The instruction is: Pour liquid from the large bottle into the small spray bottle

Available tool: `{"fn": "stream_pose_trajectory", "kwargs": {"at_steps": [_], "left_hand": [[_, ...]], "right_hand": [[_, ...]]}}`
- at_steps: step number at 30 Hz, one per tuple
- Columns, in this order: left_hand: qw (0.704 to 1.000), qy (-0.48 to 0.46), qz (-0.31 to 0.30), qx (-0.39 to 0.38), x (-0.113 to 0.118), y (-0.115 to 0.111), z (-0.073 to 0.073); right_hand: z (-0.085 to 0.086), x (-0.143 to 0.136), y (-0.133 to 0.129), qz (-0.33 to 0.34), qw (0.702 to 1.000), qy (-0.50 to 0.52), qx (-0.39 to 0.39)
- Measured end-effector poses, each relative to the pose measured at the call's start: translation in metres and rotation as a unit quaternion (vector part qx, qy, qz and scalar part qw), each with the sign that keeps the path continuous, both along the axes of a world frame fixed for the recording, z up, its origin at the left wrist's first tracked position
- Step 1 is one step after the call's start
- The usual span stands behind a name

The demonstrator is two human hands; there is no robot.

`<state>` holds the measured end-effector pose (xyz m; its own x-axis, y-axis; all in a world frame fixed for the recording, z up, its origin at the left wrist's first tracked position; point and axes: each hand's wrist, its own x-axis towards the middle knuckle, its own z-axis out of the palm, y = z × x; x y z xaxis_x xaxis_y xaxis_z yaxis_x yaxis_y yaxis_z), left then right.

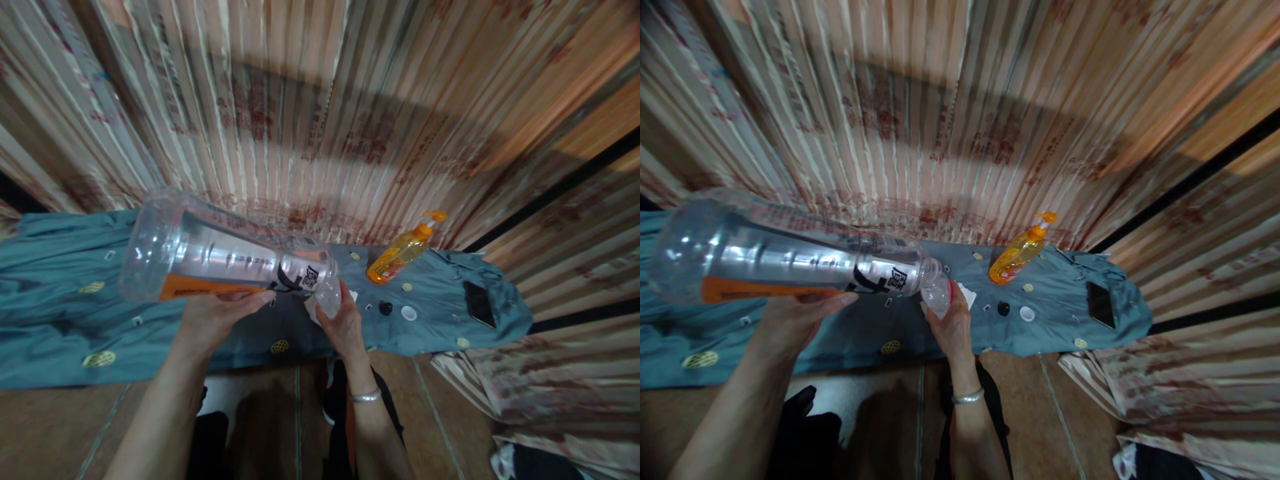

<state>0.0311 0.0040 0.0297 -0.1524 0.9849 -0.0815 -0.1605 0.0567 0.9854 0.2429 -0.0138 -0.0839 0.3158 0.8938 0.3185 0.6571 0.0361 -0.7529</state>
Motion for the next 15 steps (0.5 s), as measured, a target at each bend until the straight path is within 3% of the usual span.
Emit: {"fn": "stream_pose_trajectory", "kwargs": {"at_steps": [15], "left_hand": [[1.000,0.009,-0.018,0.013,-0.0024,-0.0002,-0.0016]], "right_hand": [[-0.0016,0.0012,0.0003,0.001,1.000,-0.003,-0.017]]}}
